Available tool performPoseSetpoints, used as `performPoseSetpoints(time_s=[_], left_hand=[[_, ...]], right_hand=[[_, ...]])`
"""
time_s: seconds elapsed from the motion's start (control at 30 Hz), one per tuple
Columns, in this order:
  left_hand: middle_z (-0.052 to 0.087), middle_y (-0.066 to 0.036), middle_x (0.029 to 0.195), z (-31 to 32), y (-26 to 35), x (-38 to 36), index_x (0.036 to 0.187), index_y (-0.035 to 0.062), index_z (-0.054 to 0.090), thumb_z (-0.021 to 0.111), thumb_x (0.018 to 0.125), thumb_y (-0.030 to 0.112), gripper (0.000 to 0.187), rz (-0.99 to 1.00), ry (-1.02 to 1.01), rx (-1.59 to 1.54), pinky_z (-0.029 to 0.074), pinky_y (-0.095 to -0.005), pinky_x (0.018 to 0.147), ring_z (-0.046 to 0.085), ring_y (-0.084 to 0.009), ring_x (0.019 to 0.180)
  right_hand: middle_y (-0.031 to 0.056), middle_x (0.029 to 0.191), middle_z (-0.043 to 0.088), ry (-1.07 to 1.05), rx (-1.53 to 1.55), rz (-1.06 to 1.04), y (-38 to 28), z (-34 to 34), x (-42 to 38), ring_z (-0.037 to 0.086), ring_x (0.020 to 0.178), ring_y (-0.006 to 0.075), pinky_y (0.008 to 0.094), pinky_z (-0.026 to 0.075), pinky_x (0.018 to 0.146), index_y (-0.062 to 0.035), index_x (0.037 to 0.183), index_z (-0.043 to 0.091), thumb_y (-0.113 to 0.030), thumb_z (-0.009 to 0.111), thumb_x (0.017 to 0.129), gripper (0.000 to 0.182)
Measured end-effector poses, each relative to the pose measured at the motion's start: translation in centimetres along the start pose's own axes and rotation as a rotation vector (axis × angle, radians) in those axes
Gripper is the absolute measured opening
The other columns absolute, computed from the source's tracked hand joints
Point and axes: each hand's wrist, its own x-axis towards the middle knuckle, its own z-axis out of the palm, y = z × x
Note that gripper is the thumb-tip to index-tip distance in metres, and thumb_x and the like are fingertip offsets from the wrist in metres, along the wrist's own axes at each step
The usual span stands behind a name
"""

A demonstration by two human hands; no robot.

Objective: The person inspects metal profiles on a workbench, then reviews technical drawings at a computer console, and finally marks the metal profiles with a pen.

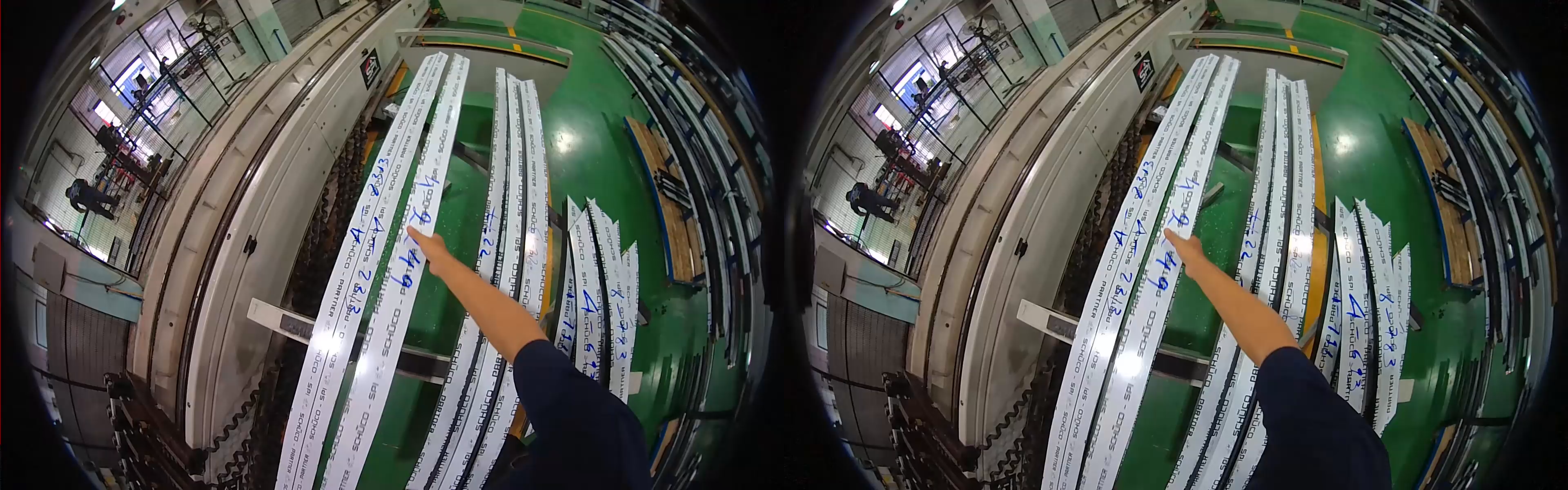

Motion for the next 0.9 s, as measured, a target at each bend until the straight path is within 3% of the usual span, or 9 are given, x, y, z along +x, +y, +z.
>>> performPoseSetpoints(time_s=[0.1,0.13,0.23,0.37,0.43,0.63,0.67,0.77,0.9], left_hand=[[0.063,-0.016,0.137,6.0,-2.6,-3.1,0.145,0.0005,0.050,0.076,0.088,0.055,0.084,0.035,-0.100,0.005,0.056,-0.0450,0.096,0.060,-0.0303,0.116],[0.065,-0.015,0.135,3.8,-2.0,0.0,0.144,-0.0005,0.051,0.075,0.092,0.048,0.075,-0.244,-0.348,-0.100,0.055,-0.0463,0.101,0.061,-0.0304,0.119],[0.066,-0.014,0.134,9.4,-4.6,-4.3,0.142,-0.0020,0.053,0.075,0.092,0.043,0.071,0.013,-0.082,-0.052,0.052,-0.0468,0.106,0.060,-0.0301,0.122],[0.060,-0.014,0.143,10.2,-5.0,-4.1,0.142,-0.0007,0.054,0.077,0.091,0.039,0.068,-0.153,-0.074,-0.123,0.049,-0.0483,0.111,0.058,-0.0301,0.126],[0.055,-0.013,0.148,8.1,-4.8,-2.2,0.144,-0.0013,0.051,0.071,0.096,0.045,0.069,-0.205,-0.072,0.128,0.044,-0.0475,0.115,0.053,-0.0289,0.132],[0.037,-0.018,0.162,2.6,-1.8,-2.4,0.157,0.0094,0.034,0.054,0.104,0.054,0.072,-0.311,-0.143,0.617,0.038,-0.0460,0.118,0.042,-0.0326,0.143],[0.054,-0.028,0.146,2.7,-1.8,-3.2,0.142,0.0021,0.053,0.061,0.098,0.060,0.073,-0.242,-0.089,0.583,0.048,-0.0469,0.105,0.057,-0.0382,0.129],[0.070,-0.021,0.110,-0.1,-2.8,-1.1,0.120,-0.0056,0.062,0.061,0.100,0.051,0.060,-0.306,-0.233,0.687,0.056,-0.0426,0.089,0.068,-0.0299,0.104],[0.071,-0.019,0.103,-5.2,-7.3,-0.4,0.118,-0.0019,0.062,0.077,0.084,0.061,0.073,0.381,-0.594,1.478,0.056,-0.0445,0.082,0.069,-0.0341,0.092]], right_hand=[[0.0148,0.124,0.071,-0.103,-0.130,-0.044,1.5,-1.5,6.2,0.069,0.110,0.0262,0.0400,0.054,0.095,0.0011,0.130,0.063,-0.031,0.081,0.088,0.056],[0.0135,0.124,0.071,-0.050,-0.240,-0.069,2.2,-1.7,7.5,0.069,0.110,0.0248,0.0393,0.053,0.095,-0.0019,0.130,0.063,-0.030,0.081,0.087,0.055],[0.0164,0.124,0.072,0.063,-0.483,-0.189,3.2,-2.5,6.7,0.069,0.113,0.0304,0.0407,0.052,0.098,-0.0027,0.127,0.062,-0.036,0.080,0.085,0.056],[0.0122,0.099,0.074,0.098,-0.879,-0.279,4.7,-3.8,1.9,0.071,0.082,0.0224,0.0355,0.055,0.075,-0.0037,0.123,0.064,-0.039,0.078,0.087,0.052],[0.0158,0.111,0.073,0.003,-0.786,-0.251,6.1,-5.0,-1.4,0.072,0.096,0.0287,0.0407,0.055,0.083,-0.0038,0.123,0.064,-0.040,0.075,0.088,0.052],[0.0087,0.098,0.072,-0.055,-0.471,-0.247,8.5,-9.3,-14.4,0.068,0.068,0.0137,0.0291,0.052,0.064,-0.0021,0.118,0.066,-0.020,0.070,0.095,0.030],[0.0084,0.097,0.071,-0.038,-0.455,-0.245,9.6,-10.2,-16.2,0.067,0.068,0.0138,0.0294,0.052,0.064,-0.0022,0.117,0.066,-0.019,0.069,0.095,0.028],[0.0082,0.095,0.070,0.026,-0.445,-0.261,11.8,-12.3,-20.7,0.067,0.070,0.0145,0.0302,0.053,0.066,-0.0023,0.115,0.067,-0.015,0.069,0.095,0.024],[0.0093,0.096,0.068,0.154,-0.596,-0.447,13.9,-14.8,-27.1,0.066,0.079,0.0176,0.0319,0.053,0.073,-0.0033,0.114,0.067,-0.013,0.069,0.093,0.023]])
